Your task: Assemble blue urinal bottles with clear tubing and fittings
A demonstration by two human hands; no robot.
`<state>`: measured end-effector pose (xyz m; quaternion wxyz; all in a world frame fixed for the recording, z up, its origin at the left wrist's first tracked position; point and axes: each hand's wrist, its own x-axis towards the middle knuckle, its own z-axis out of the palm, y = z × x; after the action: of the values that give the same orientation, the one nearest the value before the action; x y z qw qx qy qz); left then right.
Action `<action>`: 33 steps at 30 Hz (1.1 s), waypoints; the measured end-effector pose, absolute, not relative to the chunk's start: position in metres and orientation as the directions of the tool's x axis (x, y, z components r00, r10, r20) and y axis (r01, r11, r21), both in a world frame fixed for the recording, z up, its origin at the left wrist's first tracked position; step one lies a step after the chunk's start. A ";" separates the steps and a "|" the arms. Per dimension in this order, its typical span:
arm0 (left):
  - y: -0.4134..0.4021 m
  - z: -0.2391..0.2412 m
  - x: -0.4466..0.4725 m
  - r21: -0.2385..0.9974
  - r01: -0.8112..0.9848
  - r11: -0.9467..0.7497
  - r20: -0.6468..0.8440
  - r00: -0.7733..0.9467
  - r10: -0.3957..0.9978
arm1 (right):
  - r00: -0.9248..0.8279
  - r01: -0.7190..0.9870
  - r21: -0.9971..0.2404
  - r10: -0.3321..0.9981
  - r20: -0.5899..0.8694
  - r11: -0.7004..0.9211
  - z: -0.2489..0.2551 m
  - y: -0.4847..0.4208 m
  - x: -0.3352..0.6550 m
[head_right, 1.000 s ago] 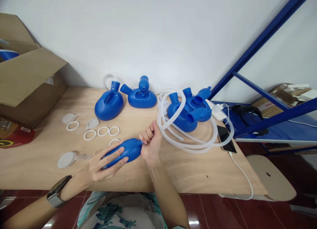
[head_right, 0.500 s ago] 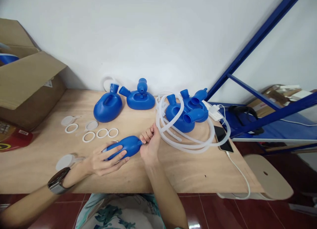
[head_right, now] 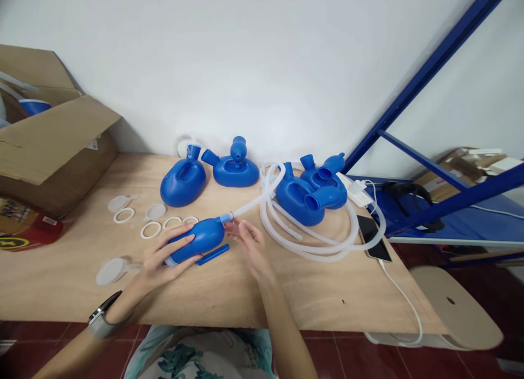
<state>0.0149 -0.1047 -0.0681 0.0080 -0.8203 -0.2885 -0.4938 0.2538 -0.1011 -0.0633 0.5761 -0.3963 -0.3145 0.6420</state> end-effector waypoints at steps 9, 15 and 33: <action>-0.112 -0.069 0.008 0.316 0.456 -0.832 0.771 0.387 0.505 | -0.017 -0.208 -0.978 1.000 -0.017 -0.020 -0.064 -0.095 0.255; -0.113 -0.076 0.006 0.390 0.422 -0.818 0.758 0.357 0.546 | -0.042 -0.036 -0.999 0.999 0.027 0.026 -0.061 -0.096 0.261; -0.114 -0.081 0.015 0.336 0.433 -0.837 0.775 0.378 0.507 | -0.041 -0.099 -0.995 0.999 -0.024 -0.028 -0.078 -0.093 0.256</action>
<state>0.0150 -0.1138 -0.0812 -0.0384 -0.8293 -0.2833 -0.4802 0.2557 -0.0933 -0.0779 0.5075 -0.4710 -0.4778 0.5407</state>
